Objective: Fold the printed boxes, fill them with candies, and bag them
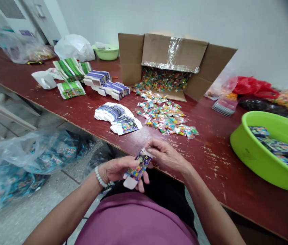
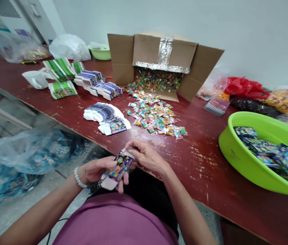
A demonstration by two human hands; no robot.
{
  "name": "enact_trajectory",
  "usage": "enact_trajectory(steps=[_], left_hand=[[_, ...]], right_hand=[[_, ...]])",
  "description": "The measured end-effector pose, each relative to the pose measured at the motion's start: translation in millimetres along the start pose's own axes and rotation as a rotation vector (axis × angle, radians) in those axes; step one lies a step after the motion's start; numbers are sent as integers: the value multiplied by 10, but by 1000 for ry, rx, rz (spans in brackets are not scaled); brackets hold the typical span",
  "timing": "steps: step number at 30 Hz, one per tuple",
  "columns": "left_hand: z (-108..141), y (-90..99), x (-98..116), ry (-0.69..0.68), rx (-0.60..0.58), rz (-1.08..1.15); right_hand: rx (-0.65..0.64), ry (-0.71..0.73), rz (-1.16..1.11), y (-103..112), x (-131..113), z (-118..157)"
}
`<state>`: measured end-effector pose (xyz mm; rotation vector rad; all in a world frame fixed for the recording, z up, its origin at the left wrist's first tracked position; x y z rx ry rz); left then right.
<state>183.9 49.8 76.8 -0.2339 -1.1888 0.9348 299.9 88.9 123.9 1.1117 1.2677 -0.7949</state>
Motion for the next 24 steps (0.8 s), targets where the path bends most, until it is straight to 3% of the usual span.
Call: enact_trajectory(steps=[3,6,10,13,18,20,22,24], left_hand=[[0,-108,-132,6,-62,11],[-10,-114,-190,-40,63,54],[27,-51,-118,-178,272,45],[64,-12,-76,-207,324,54],[96,18,-42,-224,322,37],[87,-17,-46,-235,273,7],[74,-38,-59,-254,234,0],[64,-23,-72,-279,228,2]], right_hand=[[-59,25,27,-60,-83,53],[-64,37,22,-93,-121,70],[36,-4,-85,-86,-19,55],[109,-49,-241,-104,101,65],[71,-113,-396,-298,207,138],[189,-68,-275,-261,186,177],[418,45,-4,-123,65,252],[540,193,296,-80,-145,330]])
Point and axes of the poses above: each hand's wrist, its own z-axis away from the middle knuckle, its own y-axis out of the back of the hand, x = y × z, the point moved 8 cm from there along -z, towards the middle knuckle, and after that the axes turned 4 degrees about x, right-handed, at the moved point
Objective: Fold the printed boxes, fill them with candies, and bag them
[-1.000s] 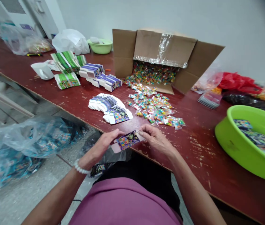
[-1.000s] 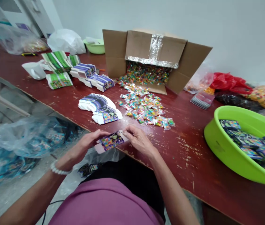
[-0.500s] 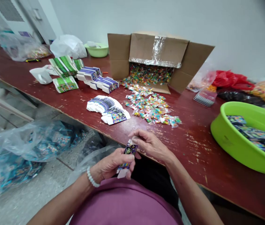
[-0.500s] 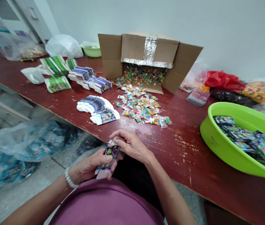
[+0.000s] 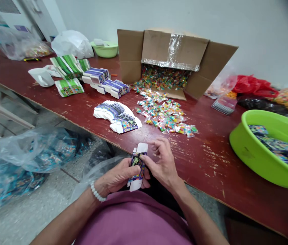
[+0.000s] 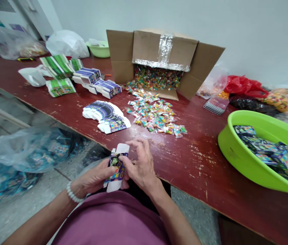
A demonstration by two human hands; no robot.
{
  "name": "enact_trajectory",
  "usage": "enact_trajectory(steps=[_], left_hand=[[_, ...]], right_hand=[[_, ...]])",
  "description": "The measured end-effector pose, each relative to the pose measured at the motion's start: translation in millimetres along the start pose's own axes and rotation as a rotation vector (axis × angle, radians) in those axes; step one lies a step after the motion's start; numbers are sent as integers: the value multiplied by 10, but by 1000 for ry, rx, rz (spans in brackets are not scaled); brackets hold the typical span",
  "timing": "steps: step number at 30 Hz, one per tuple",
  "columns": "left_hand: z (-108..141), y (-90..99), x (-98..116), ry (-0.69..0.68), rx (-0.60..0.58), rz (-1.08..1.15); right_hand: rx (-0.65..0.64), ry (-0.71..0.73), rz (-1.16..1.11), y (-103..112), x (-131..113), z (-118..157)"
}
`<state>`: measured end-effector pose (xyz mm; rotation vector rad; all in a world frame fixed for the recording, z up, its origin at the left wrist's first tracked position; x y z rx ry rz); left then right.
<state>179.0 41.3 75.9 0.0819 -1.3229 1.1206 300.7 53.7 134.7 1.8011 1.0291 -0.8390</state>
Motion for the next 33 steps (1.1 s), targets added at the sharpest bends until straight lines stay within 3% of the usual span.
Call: enact_trajectory(steps=[3,6,11,17,23,25,27,31,33], left_hand=[[-13,47,-38,-3,9,-53],[-10,80,-57,20,12,-113],[26,69,-32,48,11,-160],[25,67,-31,81,-15,-120],[9,-13,-48,133,-111,-213],[13,-24,-81,184,-84,-220],[5,13,-56,174,22,-211],[-25,113,118,-10,267,-220],[-53,130,149,-67,321,-208]], right_hand=[[-125,199,174,-61,-218,10],[-252,224,175,-106,-265,-4],[-371,102,77,-143,-205,-38],[-376,43,18,-118,-253,-44],[-635,-63,-76,-176,-133,19],[-680,-140,-181,-215,-61,51],[-599,-196,-249,-226,1,48],[-155,-171,-144,-96,69,-5],[-46,-210,-174,-93,126,6]])
Point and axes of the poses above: each hand's wrist, its own z-axis away from the middle knuckle, its own y-axis out of the back of the hand, x = y × z, the point moved 8 cm from there along -z, towards the middle knuckle, and after that the axes turned 4 degrees about x, right-handed, at the moved point
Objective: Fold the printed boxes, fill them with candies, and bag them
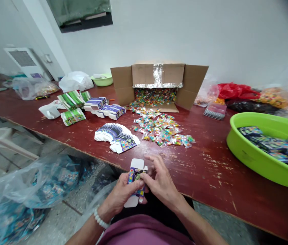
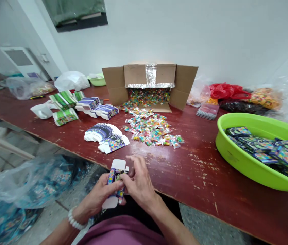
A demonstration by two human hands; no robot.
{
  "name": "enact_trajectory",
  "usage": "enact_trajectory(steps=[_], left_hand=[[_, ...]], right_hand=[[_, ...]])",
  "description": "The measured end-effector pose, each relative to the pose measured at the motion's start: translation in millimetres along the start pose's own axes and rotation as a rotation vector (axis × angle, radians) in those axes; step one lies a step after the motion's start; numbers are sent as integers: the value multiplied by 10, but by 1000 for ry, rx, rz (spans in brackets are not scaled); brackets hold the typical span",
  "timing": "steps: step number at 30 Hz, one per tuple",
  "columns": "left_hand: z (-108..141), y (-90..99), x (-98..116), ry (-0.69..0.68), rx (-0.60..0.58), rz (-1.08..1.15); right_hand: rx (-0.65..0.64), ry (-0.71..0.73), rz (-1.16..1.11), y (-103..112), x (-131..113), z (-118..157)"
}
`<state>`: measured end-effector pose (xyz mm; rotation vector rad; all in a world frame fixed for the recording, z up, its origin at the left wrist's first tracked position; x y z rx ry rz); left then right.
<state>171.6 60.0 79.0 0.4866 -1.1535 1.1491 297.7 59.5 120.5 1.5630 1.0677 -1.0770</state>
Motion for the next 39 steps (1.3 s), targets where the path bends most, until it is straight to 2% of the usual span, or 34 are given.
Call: enact_trajectory(steps=[3,5,9,12,15,17,20,24,28,33,37,39], left_hand=[[-51,-8,3,-48,34,-13],[-69,-10,31,-105,45,-55],[-36,66,118,-254,148,-53],[36,119,142,-329,250,-20],[84,114,159,-352,286,-11],[87,128,164,-331,298,-4],[76,157,182,-315,271,16],[65,155,142,-251,196,25],[65,158,93,-208,193,32],[32,164,61,-214,155,-1],[42,155,104,-283,126,-31],[57,175,125,-300,164,21]], right_hand=[[-48,-159,-112,-66,171,-22],[-48,-209,-111,-30,233,-44],[-17,-199,-63,83,244,-64],[35,-219,-173,80,267,-39],[85,-270,-346,-5,317,11],[87,-246,-411,-67,304,36],[75,-181,-409,-93,269,57],[29,-195,-325,-50,313,43],[-86,-288,-320,-65,372,-7],[-95,-434,-525,-79,415,-52],[-195,-346,-466,-112,373,-57],[-179,-278,-405,-90,369,-55]])
Point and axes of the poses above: each hand's wrist, its own z-axis away from the middle knuckle, its own y-axis out of the back of the hand, x = y × z, the point moved 8 cm from there along -z, towards the middle knuckle, and after that the axes turned 4 degrees about x, right-handed, at the moved point
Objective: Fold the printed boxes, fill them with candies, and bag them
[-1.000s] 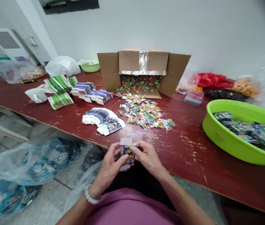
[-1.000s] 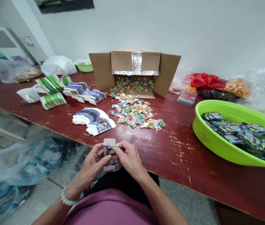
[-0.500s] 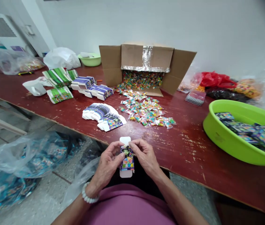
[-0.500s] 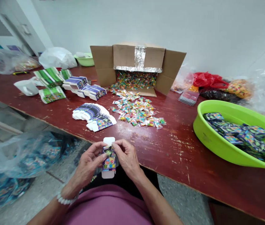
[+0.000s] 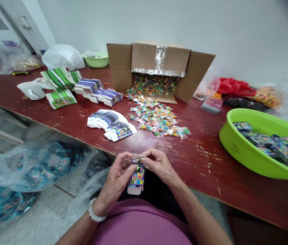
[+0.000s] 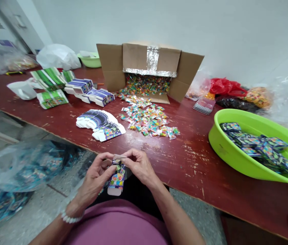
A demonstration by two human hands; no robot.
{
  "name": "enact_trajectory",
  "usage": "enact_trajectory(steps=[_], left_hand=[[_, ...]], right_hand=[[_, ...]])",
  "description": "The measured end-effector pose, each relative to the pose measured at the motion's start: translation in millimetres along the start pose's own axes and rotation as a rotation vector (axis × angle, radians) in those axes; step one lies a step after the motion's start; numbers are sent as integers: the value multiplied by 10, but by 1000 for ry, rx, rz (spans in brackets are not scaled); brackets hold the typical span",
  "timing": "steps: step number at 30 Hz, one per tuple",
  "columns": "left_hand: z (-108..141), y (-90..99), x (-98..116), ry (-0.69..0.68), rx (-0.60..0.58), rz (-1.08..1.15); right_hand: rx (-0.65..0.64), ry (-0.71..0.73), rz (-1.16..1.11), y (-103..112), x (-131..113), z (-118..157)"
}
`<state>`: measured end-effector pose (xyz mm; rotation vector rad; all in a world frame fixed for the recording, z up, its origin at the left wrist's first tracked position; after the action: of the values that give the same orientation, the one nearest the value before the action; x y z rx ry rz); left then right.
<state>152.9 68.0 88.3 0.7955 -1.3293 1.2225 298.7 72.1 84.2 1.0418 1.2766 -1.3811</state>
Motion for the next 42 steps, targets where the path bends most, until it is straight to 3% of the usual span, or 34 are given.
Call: enact_trajectory(steps=[2,5,7,9,12,17,22,26,31,36,39,42], left_hand=[[12,-7,-47,77,18,78],[69,-138,-213,306,-94,191],[110,-195,-311,429,-137,238],[111,-172,-369,475,-90,242],[86,-129,-388,475,-23,195],[51,-130,-334,410,-25,24],[0,-137,-321,336,-57,-36],[-31,-118,-325,302,-87,-45],[-45,-110,-362,309,-84,-3],[-79,-151,-437,318,-29,109],[-36,-188,-493,350,-41,201],[76,-202,-597,413,-129,260]], right_hand=[[52,71,43,34,-28,12],[112,228,211,40,-165,52],[84,345,373,-28,-283,91],[41,382,460,-88,-336,111],[36,279,416,-73,-297,80],[7,67,304,-41,-137,-27],[64,6,212,8,-53,-62],[71,72,259,0,-131,-20],[-98,272,288,-149,-283,106],[-86,393,498,-100,-189,75],[40,434,680,185,-195,-217],[395,416,951,684,-282,-594]])
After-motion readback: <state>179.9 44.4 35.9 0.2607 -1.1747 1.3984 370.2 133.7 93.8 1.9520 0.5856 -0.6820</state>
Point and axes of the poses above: each hand's wrist, its own z-axis away from the middle knuckle, its own y-axis out of the back of the hand, x = y × z, the point moved 8 cm from there along -z, towards the middle knuckle, and after that the axes turned 4 degrees about x, right-handed, at the moved point
